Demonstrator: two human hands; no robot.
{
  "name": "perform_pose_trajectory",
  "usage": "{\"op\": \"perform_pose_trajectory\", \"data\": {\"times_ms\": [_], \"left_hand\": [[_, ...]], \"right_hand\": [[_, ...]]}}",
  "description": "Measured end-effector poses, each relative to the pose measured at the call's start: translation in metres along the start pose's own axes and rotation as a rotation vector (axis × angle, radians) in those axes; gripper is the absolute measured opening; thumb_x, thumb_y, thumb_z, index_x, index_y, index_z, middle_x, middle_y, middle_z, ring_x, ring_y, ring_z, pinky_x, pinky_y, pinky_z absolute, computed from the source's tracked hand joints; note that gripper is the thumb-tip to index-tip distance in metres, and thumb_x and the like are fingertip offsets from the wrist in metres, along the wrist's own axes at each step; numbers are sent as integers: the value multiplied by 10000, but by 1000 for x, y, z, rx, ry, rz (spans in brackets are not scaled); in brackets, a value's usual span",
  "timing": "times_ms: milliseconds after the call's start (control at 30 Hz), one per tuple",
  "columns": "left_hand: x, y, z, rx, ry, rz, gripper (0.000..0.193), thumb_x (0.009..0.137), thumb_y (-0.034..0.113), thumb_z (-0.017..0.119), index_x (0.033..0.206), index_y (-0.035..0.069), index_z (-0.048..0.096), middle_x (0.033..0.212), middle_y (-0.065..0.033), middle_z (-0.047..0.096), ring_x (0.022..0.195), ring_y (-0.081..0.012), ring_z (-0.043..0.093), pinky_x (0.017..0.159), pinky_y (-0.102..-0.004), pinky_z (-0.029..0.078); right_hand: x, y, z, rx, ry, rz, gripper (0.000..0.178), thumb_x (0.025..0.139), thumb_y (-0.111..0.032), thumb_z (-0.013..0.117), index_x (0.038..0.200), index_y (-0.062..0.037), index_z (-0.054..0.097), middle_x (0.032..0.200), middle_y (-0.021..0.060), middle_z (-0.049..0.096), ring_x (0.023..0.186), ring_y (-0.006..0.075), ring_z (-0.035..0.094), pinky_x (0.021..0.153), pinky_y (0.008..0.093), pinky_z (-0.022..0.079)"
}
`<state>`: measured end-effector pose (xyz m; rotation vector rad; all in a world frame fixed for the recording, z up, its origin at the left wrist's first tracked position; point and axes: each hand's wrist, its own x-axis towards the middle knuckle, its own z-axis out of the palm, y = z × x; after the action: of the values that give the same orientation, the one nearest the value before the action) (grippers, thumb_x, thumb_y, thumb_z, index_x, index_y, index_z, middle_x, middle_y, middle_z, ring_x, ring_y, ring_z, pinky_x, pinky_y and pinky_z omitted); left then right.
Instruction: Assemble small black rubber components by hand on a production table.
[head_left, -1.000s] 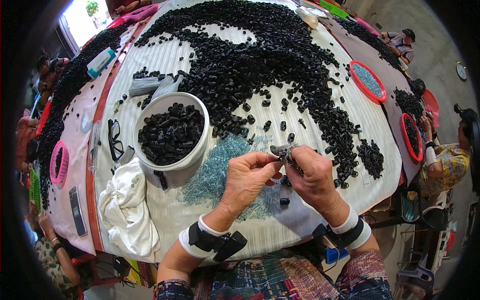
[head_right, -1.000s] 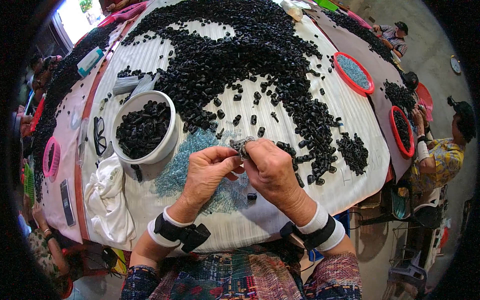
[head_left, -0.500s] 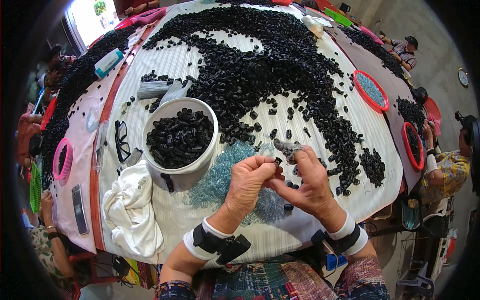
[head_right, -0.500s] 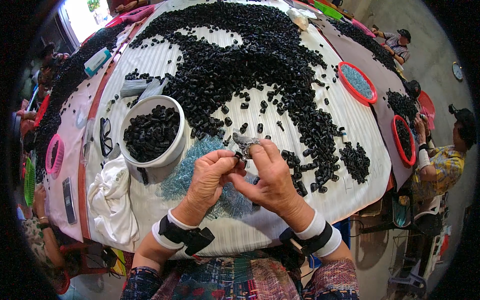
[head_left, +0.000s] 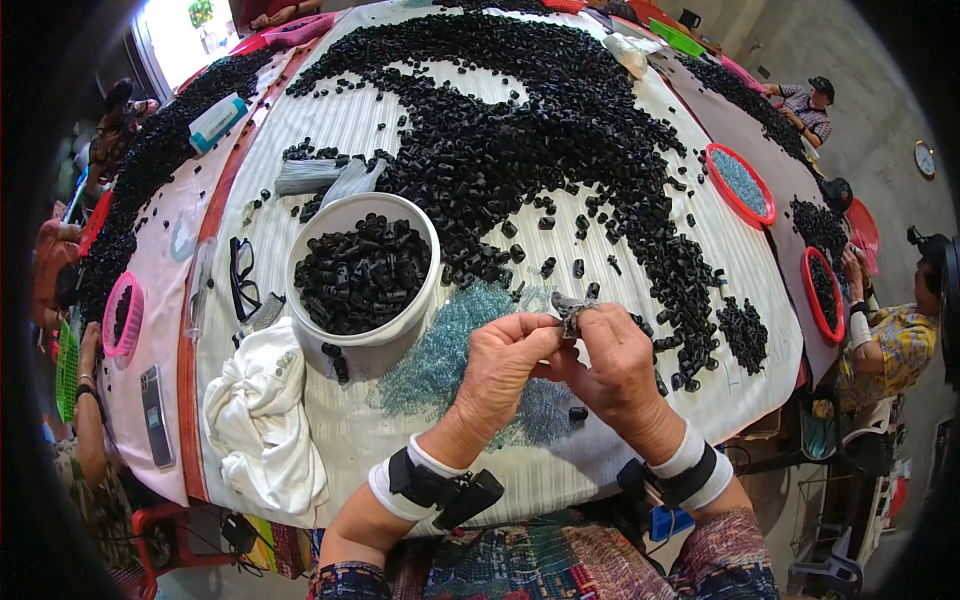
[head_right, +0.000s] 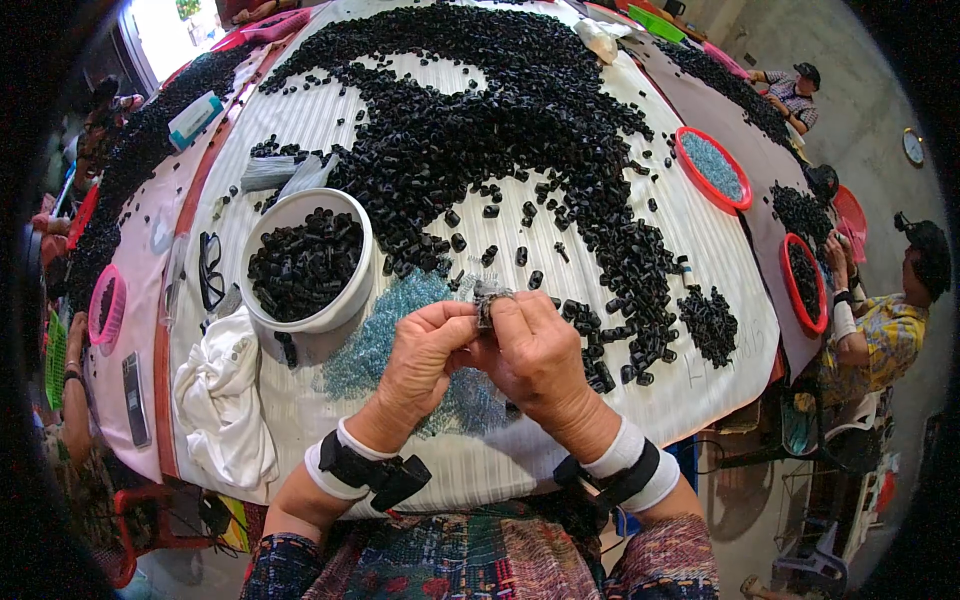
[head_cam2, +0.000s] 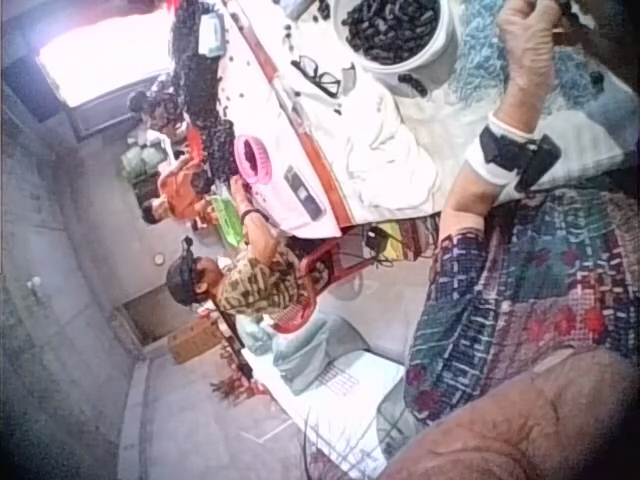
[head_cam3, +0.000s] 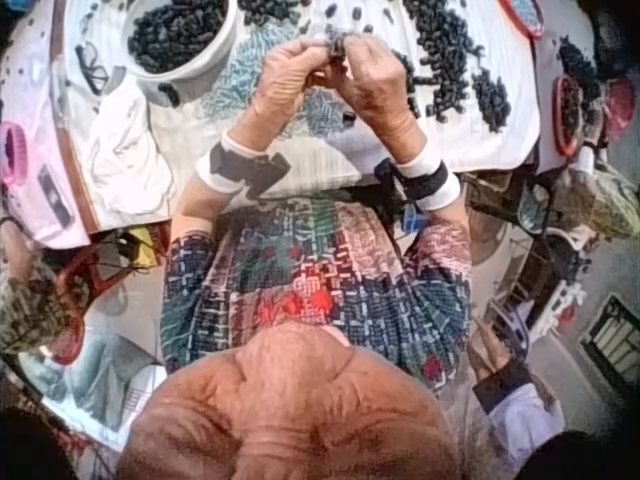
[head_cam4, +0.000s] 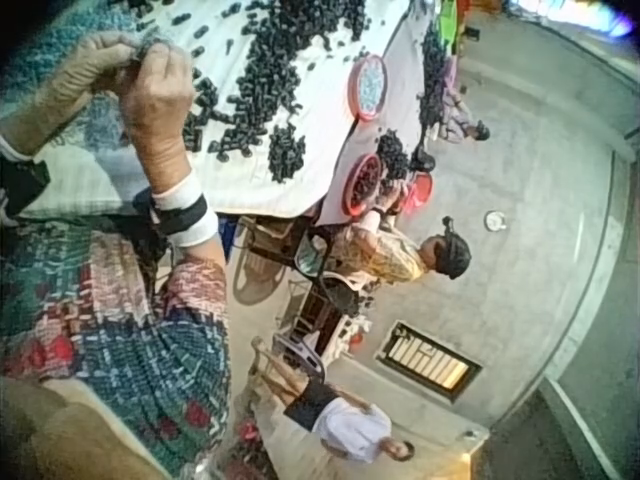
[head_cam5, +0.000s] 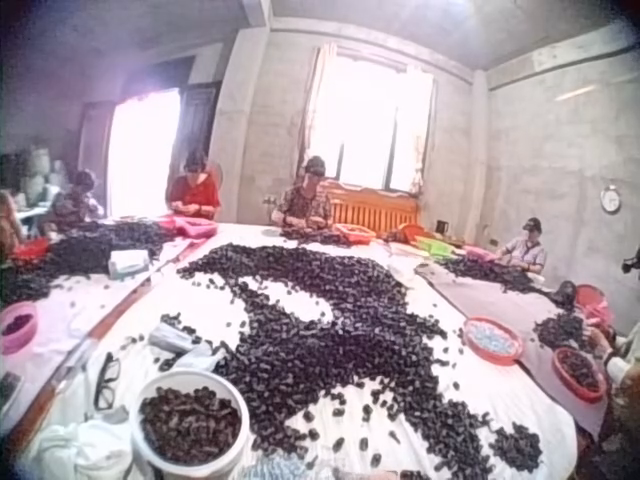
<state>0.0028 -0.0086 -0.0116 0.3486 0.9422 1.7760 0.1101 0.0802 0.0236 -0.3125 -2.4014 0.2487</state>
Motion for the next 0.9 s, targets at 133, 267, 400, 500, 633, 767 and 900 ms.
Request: {"op": "perform_pose_trajectory", "data": {"times_ms": [133, 267, 400, 500, 633, 767, 900], "left_hand": [[0, 3, 0, 23, -36, -45, 154, 865, 119, 594, 920, -21, 626, 767, -81, 656, 647, -121, 630, 565, -245, 541], [0, 6, 0, 69, -83, -79, 155, 875, 126, 586, 926, -14, 628, 767, -84, 655, 656, -136, 641, 572, -251, 553], [1, 4, -2, 107, -97, -61, 163, 873, 138, 591, 913, -16, 628, 767, -79, 654, 665, -143, 645, 572, -251, 552], [0, 5, 0, 123, -85, -92, 151, 867, 130, 602, 908, -14, 627, 779, -77, 653, 661, -142, 644, 574, -251, 550], [0, 6, -2, 167, -164, -117, 151, 854, 134, 626, 912, -4, 640, 830, -84, 671, 695, -138, 648, 576, -232, 530], [2, 11, 1, 82, -124, -19, 157, 882, 129, 594, 986, 11, 601, 886, -127, 665, 711, -180, 666, 563, -270, 552], [1, 28, 1, 9, -2, 315, 183, 929, 215, 527, 1007, 57, 574, 866, -117, 663, 679, -187, 668, 530, -305, 561]], "right_hand": [[-1, 8, -6, 48, -21, 37, 276, 622, -63, 731, 778, -21, 507, 706, 103, 520, 659, 274, 540, 568, 353, 471], [-4, 11, -9, 80, -57, 46, 272, 633, -71, 742, 770, -26, 511, 701, 104, 513, 647, 275, 532, 546, 354, 454], [-9, 10, -7, 79, -50, 16, 246, 656, -70, 735, 762, -24, 518, 688, 104, 500, 640, 275, 525, 539, 355, 449], [-11, 11, -7, 91, -54, 32, 235, 654, -59, 727, 764, -25, 522, 677, 100, 488, 626, 272, 518, 536, 355, 448], [-9, 16, -13, 114, -80, -13, 257, 669, -92, 735, 810, -14, 534, 703, 108, 514, 640, 284, 535, 551, 363, 456], [3, 28, -33, 255, -70, 112, 278, 709, -98, 707, 890, 18, 531, 767, 142, 549, 687, 289, 568, 603, 350, 473], [2, 58, -31, 290, -36, 351, 217, 743, -26, 631, 892, 54, 495, 789, 157, 544, 695, 262, 583, 614, 334, 478]]}}
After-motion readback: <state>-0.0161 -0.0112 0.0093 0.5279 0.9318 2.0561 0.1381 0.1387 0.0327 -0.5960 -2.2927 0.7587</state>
